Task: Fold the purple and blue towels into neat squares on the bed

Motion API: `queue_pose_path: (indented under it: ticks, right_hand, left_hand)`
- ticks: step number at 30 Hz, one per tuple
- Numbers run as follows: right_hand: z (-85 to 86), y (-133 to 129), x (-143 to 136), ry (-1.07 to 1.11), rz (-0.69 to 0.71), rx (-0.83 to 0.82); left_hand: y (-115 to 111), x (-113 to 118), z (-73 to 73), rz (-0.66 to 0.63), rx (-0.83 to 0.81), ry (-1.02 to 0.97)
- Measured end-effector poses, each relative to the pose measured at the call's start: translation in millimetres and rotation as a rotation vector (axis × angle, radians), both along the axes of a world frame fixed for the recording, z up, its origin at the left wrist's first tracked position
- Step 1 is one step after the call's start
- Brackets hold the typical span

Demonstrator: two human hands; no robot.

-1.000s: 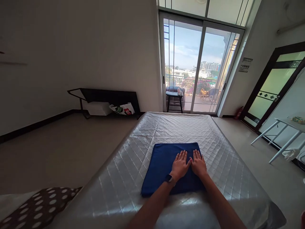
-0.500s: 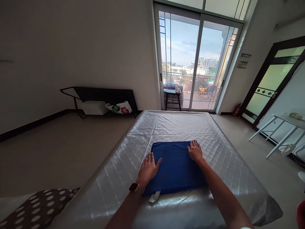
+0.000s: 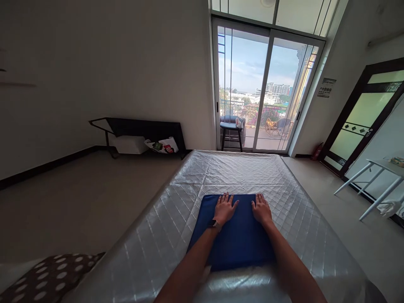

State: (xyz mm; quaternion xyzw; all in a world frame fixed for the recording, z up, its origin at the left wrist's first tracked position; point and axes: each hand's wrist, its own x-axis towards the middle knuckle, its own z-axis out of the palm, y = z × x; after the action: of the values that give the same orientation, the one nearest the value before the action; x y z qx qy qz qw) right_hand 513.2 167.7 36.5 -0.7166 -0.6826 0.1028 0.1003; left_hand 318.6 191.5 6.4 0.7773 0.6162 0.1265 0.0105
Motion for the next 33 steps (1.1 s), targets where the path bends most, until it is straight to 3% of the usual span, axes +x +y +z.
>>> queue_pose_path:
  ticks: [5, 9, 15, 17, 21, 25, 29, 33]
  right_hand:
    - [-4.6, 2, 1, 0.002, 0.002, 0.014]
    - [-4.9, 2, 1, 0.011, 0.000, 0.013]
    - [-4.8, 3, 1, 0.004, -0.004, -0.002]
    - [-4.5, 3, 1, 0.004, -0.003, 0.000]
    - [-2.4, 2, 0, 0.009, -0.001, 0.005]
    - [-1.7, 2, 0, 0.009, -0.001, 0.007]
    - [-4.6, 4, 1, 0.021, -0.008, -0.004]
    - [-7.5, 5, 1, 0.031, -0.012, -0.007]
  left_hand:
    - [2, -81, -11.2, 0.218, -0.064, -0.010]
    - [1, -108, -11.8, 0.263, -0.085, -0.006]
    - [0, -95, -1.8, 0.290, -0.020, 0.004]
    - [-3, -78, 2.1, 0.214, 0.047, -0.007]
    - [-5, -33, 3.7, -0.063, 0.067, -0.051]
    - [0, -8, 0.1, -0.118, 0.029, -0.058]
    - [6, -19, 0.2, -0.061, -0.003, -0.056]
    - [2, -57, 1.3, 0.089, -0.050, -0.034]
